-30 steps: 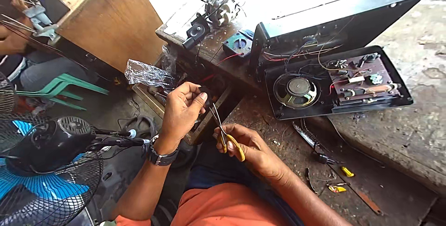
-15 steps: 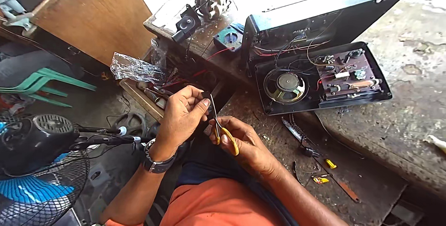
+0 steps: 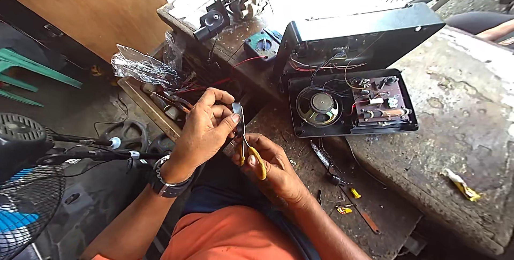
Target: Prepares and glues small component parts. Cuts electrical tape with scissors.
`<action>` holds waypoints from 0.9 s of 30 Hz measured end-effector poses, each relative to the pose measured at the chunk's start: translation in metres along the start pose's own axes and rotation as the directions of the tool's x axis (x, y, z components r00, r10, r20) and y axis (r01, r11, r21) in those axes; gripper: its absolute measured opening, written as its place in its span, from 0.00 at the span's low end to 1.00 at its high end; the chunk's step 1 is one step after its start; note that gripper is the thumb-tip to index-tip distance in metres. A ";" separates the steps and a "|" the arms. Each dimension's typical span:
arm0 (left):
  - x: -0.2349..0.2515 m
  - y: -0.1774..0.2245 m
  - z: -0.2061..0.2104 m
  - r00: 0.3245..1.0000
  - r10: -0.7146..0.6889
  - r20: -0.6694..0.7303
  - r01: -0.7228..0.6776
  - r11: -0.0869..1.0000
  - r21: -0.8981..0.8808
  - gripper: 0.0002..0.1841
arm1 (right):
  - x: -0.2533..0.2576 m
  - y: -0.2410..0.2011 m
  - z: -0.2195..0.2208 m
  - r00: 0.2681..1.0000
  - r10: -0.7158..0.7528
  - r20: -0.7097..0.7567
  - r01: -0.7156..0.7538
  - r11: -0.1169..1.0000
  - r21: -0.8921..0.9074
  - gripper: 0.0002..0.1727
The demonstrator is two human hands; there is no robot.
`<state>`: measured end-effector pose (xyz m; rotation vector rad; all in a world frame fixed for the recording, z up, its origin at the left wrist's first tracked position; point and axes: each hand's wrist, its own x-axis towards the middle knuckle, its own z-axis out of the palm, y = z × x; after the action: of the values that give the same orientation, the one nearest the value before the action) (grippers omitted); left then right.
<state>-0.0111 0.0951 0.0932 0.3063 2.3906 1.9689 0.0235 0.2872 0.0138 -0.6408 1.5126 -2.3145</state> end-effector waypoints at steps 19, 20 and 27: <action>0.000 -0.013 0.000 0.999 0.037 0.003 -0.037 0.999 -0.019 0.18 | 0.001 0.001 -0.002 1.000 -0.024 -0.021 0.022 0.995 -0.096 0.29; 0.001 -0.013 0.000 0.999 0.039 0.006 -0.039 0.999 -0.021 0.17 | 0.001 0.001 -0.002 0.999 -0.026 -0.020 0.023 0.995 -0.099 0.28; 0.004 -0.017 -0.001 1.000 0.020 -0.006 -0.020 0.998 -0.052 0.18 | 0.002 -0.001 -0.001 0.999 -0.027 -0.033 0.023 0.994 -0.110 0.28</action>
<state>-0.0174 0.0919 0.0776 0.3245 2.3444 2.0384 0.0214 0.2878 0.0149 -0.6544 1.6655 -2.2850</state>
